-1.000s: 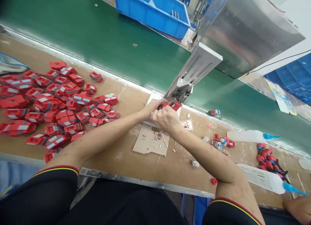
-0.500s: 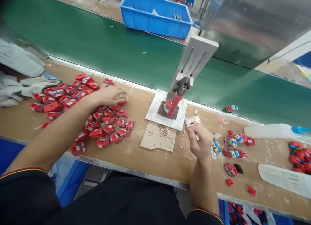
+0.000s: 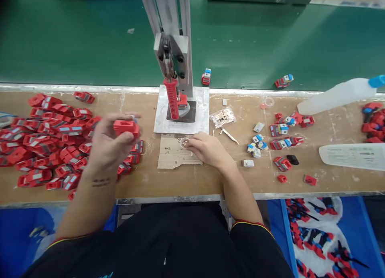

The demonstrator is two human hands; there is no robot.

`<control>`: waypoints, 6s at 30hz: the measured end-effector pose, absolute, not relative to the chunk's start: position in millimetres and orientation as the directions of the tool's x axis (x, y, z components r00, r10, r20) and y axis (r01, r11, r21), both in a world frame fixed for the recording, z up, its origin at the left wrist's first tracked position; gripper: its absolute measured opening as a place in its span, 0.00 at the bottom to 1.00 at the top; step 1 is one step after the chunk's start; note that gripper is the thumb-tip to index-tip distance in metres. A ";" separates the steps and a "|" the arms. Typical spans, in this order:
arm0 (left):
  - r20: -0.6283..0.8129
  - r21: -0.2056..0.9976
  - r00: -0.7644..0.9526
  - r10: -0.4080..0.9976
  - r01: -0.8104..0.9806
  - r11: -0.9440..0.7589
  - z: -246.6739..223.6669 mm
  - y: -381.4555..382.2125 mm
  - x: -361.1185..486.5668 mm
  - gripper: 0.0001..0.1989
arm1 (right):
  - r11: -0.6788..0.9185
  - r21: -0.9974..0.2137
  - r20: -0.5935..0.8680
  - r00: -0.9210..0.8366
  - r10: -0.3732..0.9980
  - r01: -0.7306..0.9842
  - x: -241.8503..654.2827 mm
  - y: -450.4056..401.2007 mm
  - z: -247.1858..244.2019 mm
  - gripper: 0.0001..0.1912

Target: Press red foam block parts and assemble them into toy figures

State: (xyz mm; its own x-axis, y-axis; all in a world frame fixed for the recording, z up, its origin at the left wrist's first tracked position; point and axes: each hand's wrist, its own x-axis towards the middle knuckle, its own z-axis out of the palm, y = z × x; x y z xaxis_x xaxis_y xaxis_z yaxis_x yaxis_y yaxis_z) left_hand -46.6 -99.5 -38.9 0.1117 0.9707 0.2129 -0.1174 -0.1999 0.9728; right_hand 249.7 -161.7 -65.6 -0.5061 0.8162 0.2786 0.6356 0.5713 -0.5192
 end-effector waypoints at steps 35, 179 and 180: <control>0.308 0.950 0.236 0.921 -0.129 -0.285 -86.6 -145.6 -4.0 0.35 | 0.577 -0.710 0.459 -0.356 0.814 0.404 231.6 -165.0 -54.9 0.26; 0.346 0.938 0.215 0.913 -0.103 -0.331 -78.9 -150.9 0.0 0.19 | 0.493 -0.796 0.565 0.138 0.814 0.350 233.2 -176.7 -53.7 0.05; 0.327 0.945 0.220 0.919 -0.097 -0.313 -78.5 -152.9 0.7 0.18 | 0.514 -0.805 0.578 0.196 0.792 0.295 231.2 -178.3 -51.4 0.05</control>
State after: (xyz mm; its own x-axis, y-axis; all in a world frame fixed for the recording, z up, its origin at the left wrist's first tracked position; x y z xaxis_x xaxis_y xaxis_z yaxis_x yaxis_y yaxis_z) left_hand 0.7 -152.9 -78.5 0.2199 0.9191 0.3269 -0.0972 -0.3128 0.9448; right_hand 231.2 -178.3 -51.4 0.1961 0.7925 0.5775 0.2950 0.5140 -0.8055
